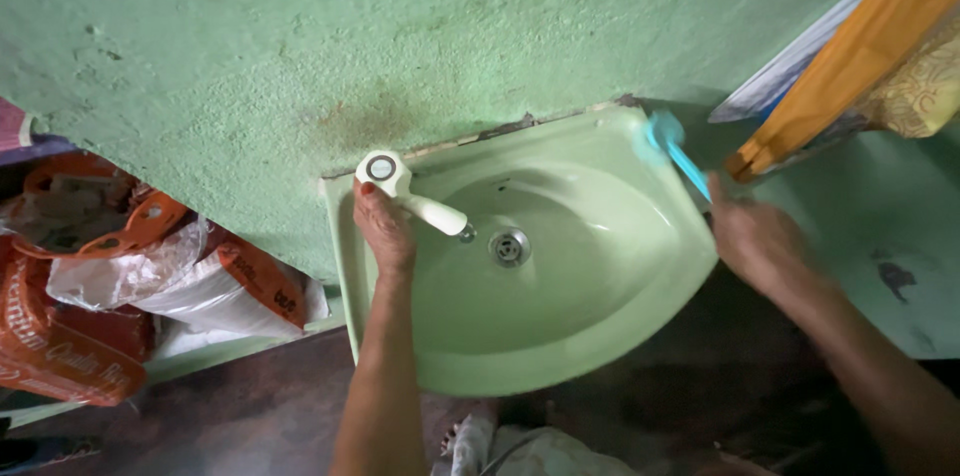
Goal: The person scrubs a light green wall-mounted sink using a blue brush while running water from the tap. They scrub the basin, faucet, and drain area repeatedly, rinsing the brush and sink throughout the process.
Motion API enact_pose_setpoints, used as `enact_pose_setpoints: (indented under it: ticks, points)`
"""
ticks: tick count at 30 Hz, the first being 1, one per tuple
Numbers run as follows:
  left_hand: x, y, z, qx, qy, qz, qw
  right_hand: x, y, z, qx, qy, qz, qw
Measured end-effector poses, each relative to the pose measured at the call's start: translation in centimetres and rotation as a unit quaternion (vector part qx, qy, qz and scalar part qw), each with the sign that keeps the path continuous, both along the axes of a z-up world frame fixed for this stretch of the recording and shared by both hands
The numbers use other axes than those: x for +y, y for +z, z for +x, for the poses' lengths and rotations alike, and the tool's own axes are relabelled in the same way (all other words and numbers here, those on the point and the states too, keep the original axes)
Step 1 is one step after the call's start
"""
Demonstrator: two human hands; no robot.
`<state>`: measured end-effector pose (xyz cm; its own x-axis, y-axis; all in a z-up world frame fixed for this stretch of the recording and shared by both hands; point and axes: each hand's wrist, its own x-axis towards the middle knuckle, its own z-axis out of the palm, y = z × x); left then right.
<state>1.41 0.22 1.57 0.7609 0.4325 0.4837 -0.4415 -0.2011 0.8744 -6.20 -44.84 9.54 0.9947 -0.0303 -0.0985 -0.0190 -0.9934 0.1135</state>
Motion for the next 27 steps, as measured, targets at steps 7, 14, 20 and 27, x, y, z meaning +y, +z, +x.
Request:
enact_pose_setpoints:
  ticks: [7,14,20,27]
  points:
    - [-0.4,-0.7,0.5,0.037,0.020,-0.014,0.999,-0.5,-1.3,-1.1,-0.082,0.077,0.019,0.993]
    - [0.2,-0.3,0.4,0.016,0.024,0.025,0.999,0.3,-0.4,3.2,-0.033,0.010,0.049,0.998]
    - [0.2,-1.6,1.1,0.034,0.023,-0.012,0.999,-2.7,-1.5,-6.4,-0.072,0.065,0.035,0.995]
    - [0.0,-1.0,0.7,-0.017,0.014,0.014,1.000,-0.1,-1.7,4.1,-0.024,0.034,0.021,0.999]
